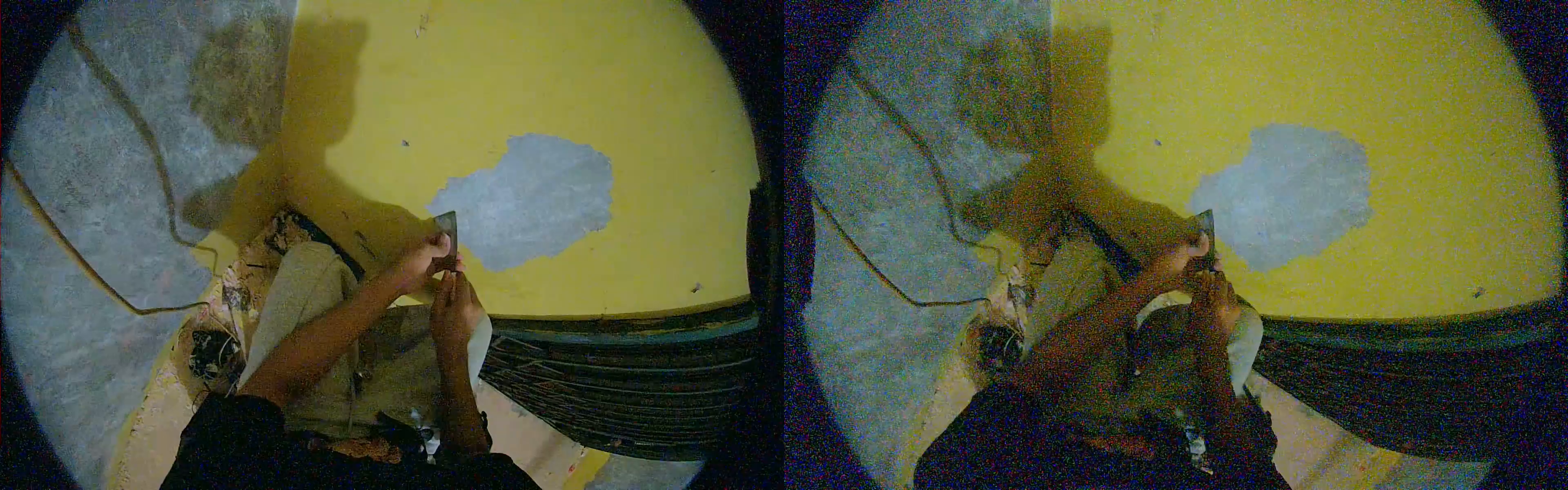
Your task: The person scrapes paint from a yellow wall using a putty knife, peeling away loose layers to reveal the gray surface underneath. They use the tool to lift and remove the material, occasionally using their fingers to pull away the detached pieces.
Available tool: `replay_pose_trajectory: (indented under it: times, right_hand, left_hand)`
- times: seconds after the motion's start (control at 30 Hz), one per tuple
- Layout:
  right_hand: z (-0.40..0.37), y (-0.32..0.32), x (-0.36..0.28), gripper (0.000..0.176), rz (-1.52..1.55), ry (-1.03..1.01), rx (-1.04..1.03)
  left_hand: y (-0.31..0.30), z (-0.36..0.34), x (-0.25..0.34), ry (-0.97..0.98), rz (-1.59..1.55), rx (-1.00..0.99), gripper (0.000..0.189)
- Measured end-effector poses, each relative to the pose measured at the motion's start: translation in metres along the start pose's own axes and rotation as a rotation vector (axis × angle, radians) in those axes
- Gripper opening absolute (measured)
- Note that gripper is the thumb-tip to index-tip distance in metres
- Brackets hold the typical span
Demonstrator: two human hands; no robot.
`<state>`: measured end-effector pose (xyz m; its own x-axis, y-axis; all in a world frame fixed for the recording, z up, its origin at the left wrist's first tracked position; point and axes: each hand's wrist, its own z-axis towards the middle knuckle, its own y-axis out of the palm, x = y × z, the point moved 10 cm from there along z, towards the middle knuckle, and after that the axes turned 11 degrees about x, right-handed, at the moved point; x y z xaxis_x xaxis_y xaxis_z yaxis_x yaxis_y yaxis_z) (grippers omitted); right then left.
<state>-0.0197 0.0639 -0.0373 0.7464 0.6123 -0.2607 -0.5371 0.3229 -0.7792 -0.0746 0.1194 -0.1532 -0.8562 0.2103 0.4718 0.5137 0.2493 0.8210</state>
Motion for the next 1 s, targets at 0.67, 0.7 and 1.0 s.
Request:
replay_pose_trajectory:
  times: [0.67, 0.7, 1.0]
  right_hand:
    - [0.026, 0.020, -0.043, 0.016, 0.176, 0.040, 0.026]
    - [0.020, 0.018, -0.039, 0.018, 0.113, 0.077, 0.027]
    - [0.029, 0.010, -0.039, 0.020, 0.088, -0.077, 0.086]
  left_hand:
    - [-0.033, 0.004, 0.047, 0.117, 0.101, 0.044, 0.045]
    - [-0.029, -0.001, 0.041, 0.095, 0.166, 0.032, 0.045]
    - [-0.021, 0.015, 0.042, 0.251, 0.167, 0.040, 0.042]
